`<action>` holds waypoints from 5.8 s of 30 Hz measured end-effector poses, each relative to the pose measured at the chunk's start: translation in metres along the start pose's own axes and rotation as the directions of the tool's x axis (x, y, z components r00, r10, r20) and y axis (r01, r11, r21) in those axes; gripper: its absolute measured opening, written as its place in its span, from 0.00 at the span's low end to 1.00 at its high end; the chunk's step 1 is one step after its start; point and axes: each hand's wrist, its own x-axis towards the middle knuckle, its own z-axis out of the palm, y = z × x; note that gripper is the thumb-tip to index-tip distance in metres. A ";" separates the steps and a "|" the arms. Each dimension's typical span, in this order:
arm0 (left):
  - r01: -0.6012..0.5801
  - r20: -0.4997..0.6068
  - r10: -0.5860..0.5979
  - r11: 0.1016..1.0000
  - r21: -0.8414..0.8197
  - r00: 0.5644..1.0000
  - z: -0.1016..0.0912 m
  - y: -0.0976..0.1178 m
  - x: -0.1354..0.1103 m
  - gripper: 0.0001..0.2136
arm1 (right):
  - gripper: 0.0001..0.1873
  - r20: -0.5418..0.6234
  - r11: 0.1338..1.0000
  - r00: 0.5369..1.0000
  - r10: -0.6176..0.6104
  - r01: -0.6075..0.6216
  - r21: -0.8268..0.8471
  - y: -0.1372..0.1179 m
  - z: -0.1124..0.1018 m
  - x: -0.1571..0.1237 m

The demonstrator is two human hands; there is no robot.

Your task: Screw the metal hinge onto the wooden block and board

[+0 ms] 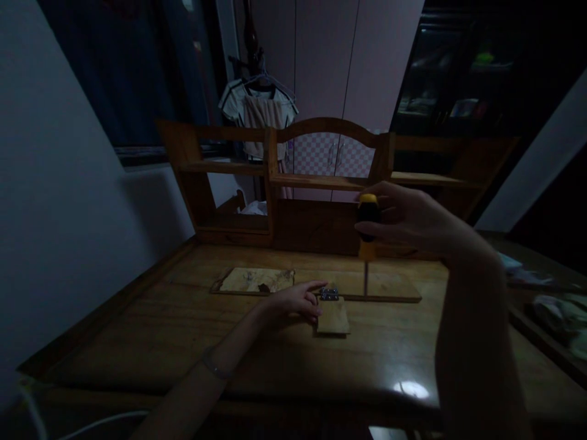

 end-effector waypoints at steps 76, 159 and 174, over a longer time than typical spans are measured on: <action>0.060 -0.007 -0.060 0.988 0.141 0.998 -0.002 0.002 0.007 0.41 | 0.13 0.203 0.886 0.978 -0.041 0.129 -0.444 0.009 0.033 0.009; 0.102 -0.079 -0.093 0.987 0.121 0.993 0.006 0.007 0.000 0.49 | 0.13 0.180 0.920 0.981 -0.074 0.137 -0.368 0.007 0.051 0.014; 0.054 -0.041 -0.056 0.996 -0.066 0.998 0.011 0.004 0.002 0.56 | 0.16 0.166 0.926 0.983 -0.077 0.133 -0.354 0.012 0.052 0.016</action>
